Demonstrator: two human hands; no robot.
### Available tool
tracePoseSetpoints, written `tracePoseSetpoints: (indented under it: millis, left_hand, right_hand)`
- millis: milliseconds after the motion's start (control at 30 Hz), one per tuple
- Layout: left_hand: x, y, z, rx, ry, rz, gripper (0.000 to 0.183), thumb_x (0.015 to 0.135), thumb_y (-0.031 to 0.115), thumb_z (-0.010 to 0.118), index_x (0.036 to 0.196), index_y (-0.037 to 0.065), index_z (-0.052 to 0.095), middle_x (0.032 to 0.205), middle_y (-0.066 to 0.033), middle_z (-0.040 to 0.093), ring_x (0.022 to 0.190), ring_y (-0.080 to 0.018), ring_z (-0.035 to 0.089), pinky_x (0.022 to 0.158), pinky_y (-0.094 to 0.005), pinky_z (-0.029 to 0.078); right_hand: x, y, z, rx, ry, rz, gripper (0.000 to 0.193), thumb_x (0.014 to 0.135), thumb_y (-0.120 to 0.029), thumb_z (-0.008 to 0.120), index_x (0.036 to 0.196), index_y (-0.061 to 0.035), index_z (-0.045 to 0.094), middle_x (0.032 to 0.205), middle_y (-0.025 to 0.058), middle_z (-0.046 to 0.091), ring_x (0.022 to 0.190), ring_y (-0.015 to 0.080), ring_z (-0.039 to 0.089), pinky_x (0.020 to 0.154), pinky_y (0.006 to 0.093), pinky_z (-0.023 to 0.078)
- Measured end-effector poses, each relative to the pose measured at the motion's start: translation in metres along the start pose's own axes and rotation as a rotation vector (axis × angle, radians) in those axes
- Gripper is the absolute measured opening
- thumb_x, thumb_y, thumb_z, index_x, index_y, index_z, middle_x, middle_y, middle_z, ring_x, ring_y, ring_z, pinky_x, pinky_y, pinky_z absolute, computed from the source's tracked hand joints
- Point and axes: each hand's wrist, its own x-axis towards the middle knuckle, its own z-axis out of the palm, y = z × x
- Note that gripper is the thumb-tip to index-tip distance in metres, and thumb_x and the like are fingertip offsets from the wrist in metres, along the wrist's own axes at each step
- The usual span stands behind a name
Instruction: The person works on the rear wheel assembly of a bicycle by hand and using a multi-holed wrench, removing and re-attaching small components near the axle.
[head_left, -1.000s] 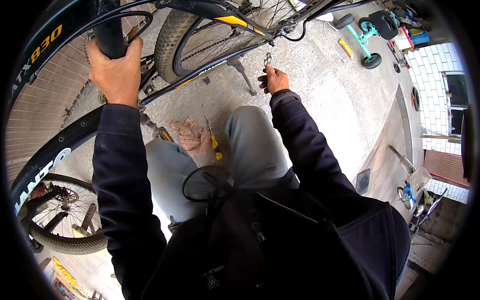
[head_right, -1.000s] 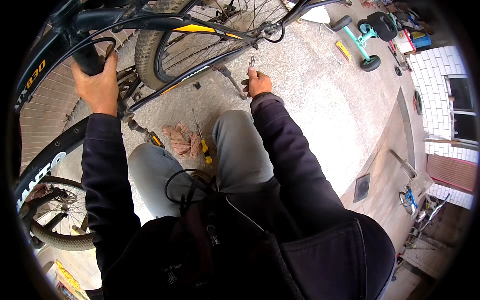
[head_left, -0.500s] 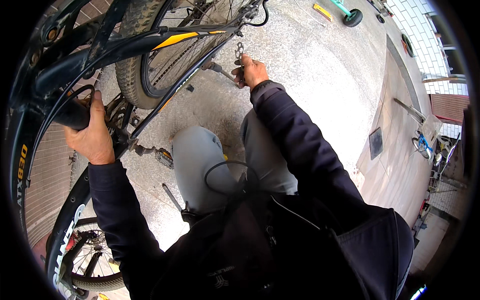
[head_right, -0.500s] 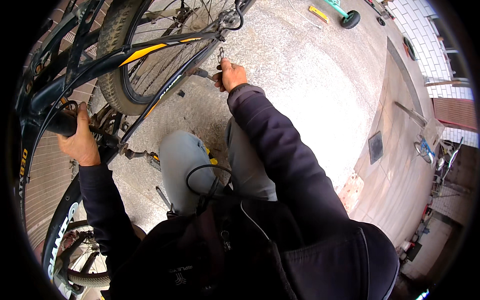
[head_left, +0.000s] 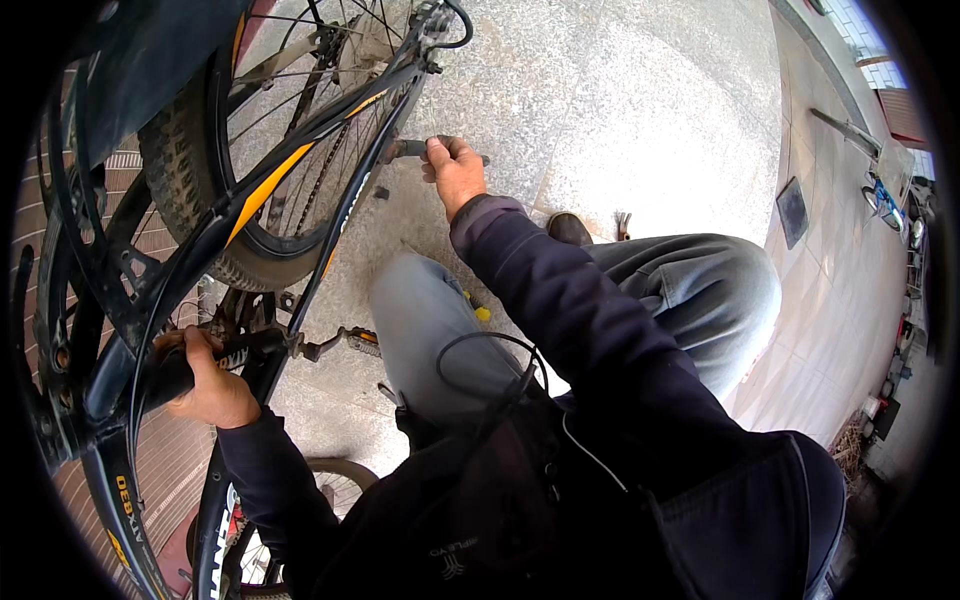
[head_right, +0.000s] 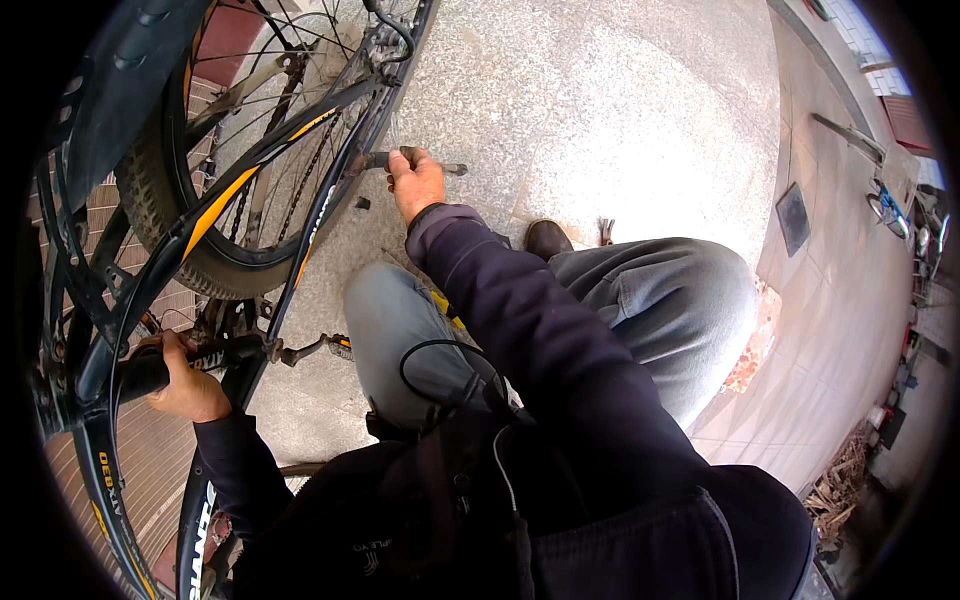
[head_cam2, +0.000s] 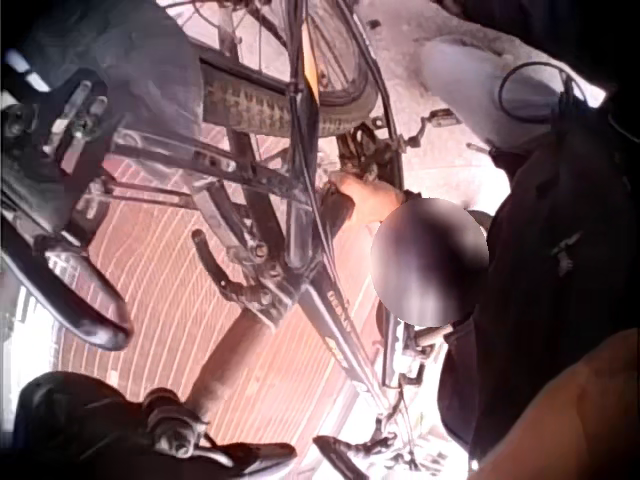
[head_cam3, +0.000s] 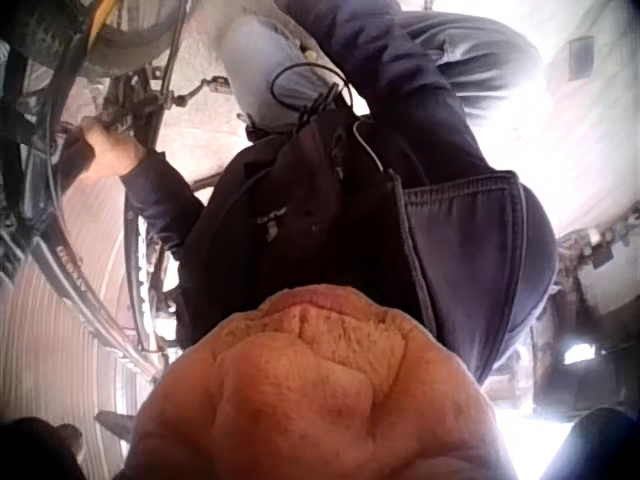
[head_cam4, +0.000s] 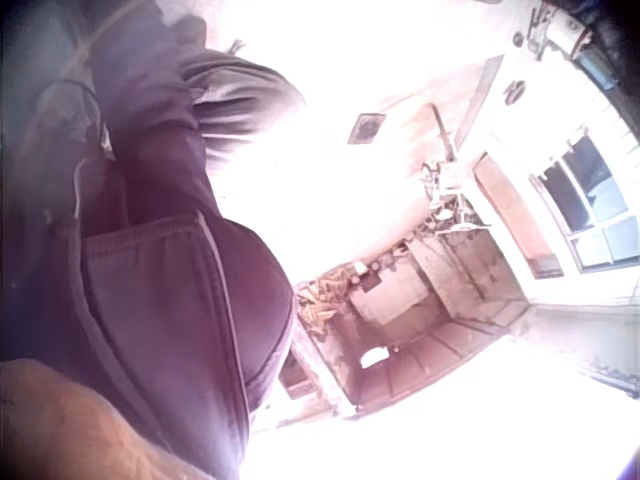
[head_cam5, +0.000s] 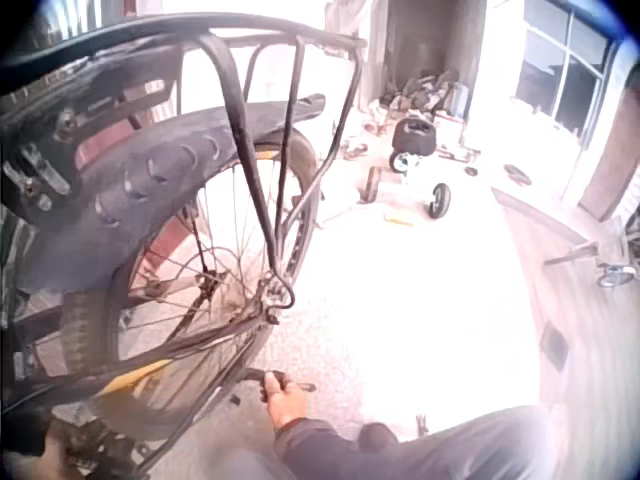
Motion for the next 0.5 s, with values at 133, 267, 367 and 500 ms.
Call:
tracePoseSetpoints:
  millis: [133, 267, 367, 500]
  left_hand:
    - [0.001, 0.003, 0.004, 0.066, -0.024, 0.028, 0.016, 0.074, -0.006, 0.059, 0.087, 0.001, 0.054, 0.073, -0.0074, 0.053, 0.055, -0.0127, 0.048, 0.052, -0.0238, 0.039]
    - [0.003, 0.007, 0.005, 0.037, -0.014, 0.080, 0.021, 0.075, -0.006, 0.057, 0.093, 0.001, 0.051, 0.071, -0.0074, 0.053, 0.053, -0.0128, 0.047, 0.050, -0.0235, 0.038]
    - [0.002, -0.004, 0.000, 0.095, -0.063, 0.068, 0.025, 0.074, -0.006, 0.057, 0.097, 0.003, 0.050, 0.073, -0.0079, 0.053, 0.055, -0.0126, 0.048, 0.051, -0.0238, 0.038]
    - [-0.001, 0.003, 0.005, 0.046, -0.014, 0.057, 0.030, 0.075, -0.005, 0.057, 0.103, 0.004, 0.048, 0.074, -0.0086, 0.054, 0.055, -0.0124, 0.048, 0.051, -0.0238, 0.038]
  right_hand:
    - [0.011, 0.008, -0.010, -0.027, -0.028, -0.128, 0.029, 0.088, -0.021, 0.058, 0.103, 0.0040, 0.056, 0.084, 0.0058, 0.059, 0.075, 0.0132, 0.053, 0.069, 0.0282, 0.045]
    - [0.027, 0.012, -0.006, -0.121, 0.005, -0.254, 0.034, 0.087, -0.021, 0.060, 0.109, 0.0047, 0.056, 0.088, 0.0073, 0.061, 0.079, 0.0131, 0.055, 0.073, 0.0270, 0.045]
    - [0.024, 0.008, -0.005, -0.102, 0.053, -0.284, 0.032, 0.084, -0.018, 0.063, 0.106, 0.0042, 0.058, 0.093, 0.0123, 0.064, 0.083, 0.0149, 0.059, 0.076, 0.0281, 0.046]
    - [0.024, 0.001, -0.002, -0.110, 0.066, -0.295, 0.037, 0.084, -0.018, 0.063, 0.111, 0.0060, 0.056, 0.095, 0.0143, 0.065, 0.087, 0.0168, 0.060, 0.079, 0.0285, 0.047]
